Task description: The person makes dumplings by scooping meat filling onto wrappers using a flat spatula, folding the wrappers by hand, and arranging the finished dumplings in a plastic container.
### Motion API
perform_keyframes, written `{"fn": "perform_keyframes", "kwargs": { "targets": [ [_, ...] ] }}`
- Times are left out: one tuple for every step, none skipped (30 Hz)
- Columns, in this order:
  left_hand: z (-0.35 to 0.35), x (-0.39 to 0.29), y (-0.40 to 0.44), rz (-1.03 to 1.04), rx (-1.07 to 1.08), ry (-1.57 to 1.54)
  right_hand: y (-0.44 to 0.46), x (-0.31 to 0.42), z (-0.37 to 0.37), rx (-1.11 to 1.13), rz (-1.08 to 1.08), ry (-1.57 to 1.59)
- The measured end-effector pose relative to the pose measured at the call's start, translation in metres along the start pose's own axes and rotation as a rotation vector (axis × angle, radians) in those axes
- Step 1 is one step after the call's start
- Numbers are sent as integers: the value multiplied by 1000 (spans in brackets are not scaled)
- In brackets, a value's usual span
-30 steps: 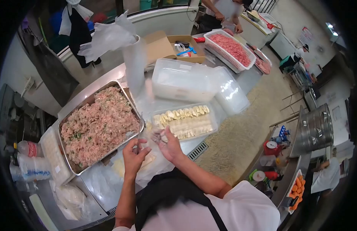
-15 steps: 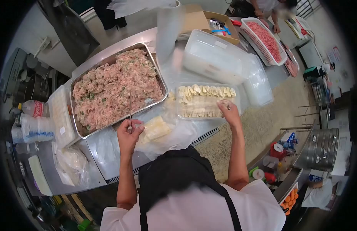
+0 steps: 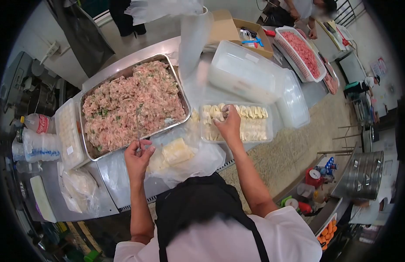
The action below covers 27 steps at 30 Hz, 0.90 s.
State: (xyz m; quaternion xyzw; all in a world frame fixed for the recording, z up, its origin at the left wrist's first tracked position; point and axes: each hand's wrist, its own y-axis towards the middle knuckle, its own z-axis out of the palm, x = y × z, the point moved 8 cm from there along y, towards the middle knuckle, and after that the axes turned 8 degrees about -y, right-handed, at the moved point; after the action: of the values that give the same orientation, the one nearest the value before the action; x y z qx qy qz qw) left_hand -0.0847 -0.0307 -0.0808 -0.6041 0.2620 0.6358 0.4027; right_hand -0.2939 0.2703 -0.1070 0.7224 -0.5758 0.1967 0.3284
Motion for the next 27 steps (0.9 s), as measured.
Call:
{"fn": "perform_keyframes", "kwargs": {
  "targets": [
    [-1, -1, 0, 14, -2, 5, 0, -6, 7, -6, 18, -39],
    [-2, 0, -1, 18, -2, 3, 0, -12, 11, -12, 36, -78],
    [-3, 2, -1, 19, -16, 16, -2, -12, 11, -15, 32, -77],
    [-5, 3, 0, 21, -31, 28, -5, -15, 13, 16, 69, -133],
    [-7, 3, 1, 28, -33, 27, -4, -19, 16, 48, 107, -188],
    [-7, 5, 0, 2, -31, 1, -4, -16, 14, 48, 106, -186],
    [-8, 7, -2, -29, -30, -22, -6, -18, 13, 89, 163, -170],
    [-10, 9, -2, -28, -32, -20, -7, -20, 13, 129, 217, -155],
    [-12, 11, 0, -26, -34, -4, -7, -22, 12, 130, 213, -153],
    [-15, 12, 0, -23, -41, 12, -7, -23, 12, 131, 192, -161],
    [-18, 14, 1, -21, -53, 11, -6, -24, 12, 134, 168, -168],
    [-19, 13, 2, -12, -52, 8, -6, -24, 11, 149, 158, -165],
    [-20, 11, 1, -6, -60, 6, -5, -20, 3, 71, 97, -197],
    [-25, 13, 0, -16, -97, 6, -7, -14, -2, 2, 32, -227],
    [-26, 11, 0, -3, -70, 12, -11, -5, -5, 42, 11, -217],
    [-29, 8, 1, 21, -43, 20, -12, 14, -15, 35, -17, -145],
    [-36, 10, -1, 17, -82, 25, -18, 28, -18, 26, -36, -74],
    [-39, 14, -3, 4, -81, 27, -29, 34, -11, 51, -49, -63],
    [-40, 18, 0, 3, -68, 25, -36, 42, 1, 154, -73, 34],
    [-45, 21, -1, 14, -77, 22, -45, 50, 10, 248, -94, 126],
    [-50, 27, -3, 18, -85, 140, -57, 64, 19, 319, -155, 157],
    [-50, 31, -2, 29, -86, 254, -68, 80, 28, 377, -217, 183],
    [-48, 33, -3, 67, -77, 232, -76, 90, 34, 415, -252, 192],
    [-44, 34, -6, 84, -52, 221, -81, 97, 40, 452, -281, 197],
    [-44, 36, -9, 71, -52, 237, -78, 101, 40, 421, -273, 183],
    [-41, 39, -9, 56, -48, 253, -77, 104, 39, 417, -266, 229],
    [-35, 32, -13, 62, -8, 250, -78, 105, 37, 413, -253, 276]
  ]
}}
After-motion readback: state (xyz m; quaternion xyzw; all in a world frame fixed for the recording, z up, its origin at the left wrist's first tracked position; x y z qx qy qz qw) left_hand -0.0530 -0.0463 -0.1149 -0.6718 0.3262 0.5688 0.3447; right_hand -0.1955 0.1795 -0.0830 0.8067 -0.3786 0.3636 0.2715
